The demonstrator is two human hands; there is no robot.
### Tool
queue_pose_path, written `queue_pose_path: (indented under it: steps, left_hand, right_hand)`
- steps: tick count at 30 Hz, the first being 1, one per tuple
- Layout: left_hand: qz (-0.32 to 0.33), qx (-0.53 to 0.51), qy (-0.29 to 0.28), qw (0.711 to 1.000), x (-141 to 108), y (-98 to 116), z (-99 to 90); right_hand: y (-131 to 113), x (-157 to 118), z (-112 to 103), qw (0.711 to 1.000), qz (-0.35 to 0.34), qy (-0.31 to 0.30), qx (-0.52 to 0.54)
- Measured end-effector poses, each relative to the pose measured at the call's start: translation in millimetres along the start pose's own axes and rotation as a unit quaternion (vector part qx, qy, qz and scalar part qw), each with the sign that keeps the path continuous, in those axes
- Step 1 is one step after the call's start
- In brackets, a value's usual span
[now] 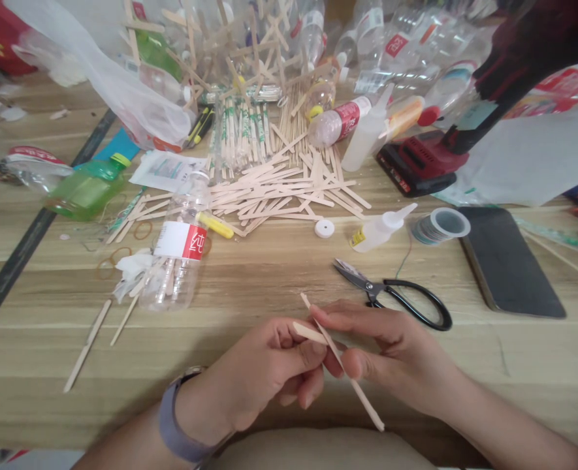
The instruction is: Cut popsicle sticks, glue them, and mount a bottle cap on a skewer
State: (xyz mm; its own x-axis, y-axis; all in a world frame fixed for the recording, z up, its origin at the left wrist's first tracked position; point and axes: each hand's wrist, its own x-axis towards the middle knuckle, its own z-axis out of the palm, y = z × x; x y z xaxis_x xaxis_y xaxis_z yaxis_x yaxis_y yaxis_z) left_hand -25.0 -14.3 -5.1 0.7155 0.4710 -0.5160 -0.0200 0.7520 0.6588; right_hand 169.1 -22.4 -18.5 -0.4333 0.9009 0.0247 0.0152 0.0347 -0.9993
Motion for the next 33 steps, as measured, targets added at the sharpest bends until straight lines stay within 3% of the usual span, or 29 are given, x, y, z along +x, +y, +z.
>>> queue_pose_path:
  steps: [19, 29, 33]
  left_hand:
    - [-0.010, 0.030, 0.012, 0.999, 0.5, 3.6, 1.3]
    - [0.003, 0.048, 0.013, 0.999, -2.0, 5.3, 2.2]
    - [0.003, 0.047, -0.002, 0.999, -2.4, 5.8, 1.6]
  right_hand:
    - [-0.4, -0.8, -0.4, 1.000, -0.002, -0.005, 0.004]
    - [-0.9, -0.4, -2.4, 0.998, -0.053, 0.010, -0.042]
    - [-3.7, -2.7, -1.2, 0.997, -0.022, 0.030, -0.067]
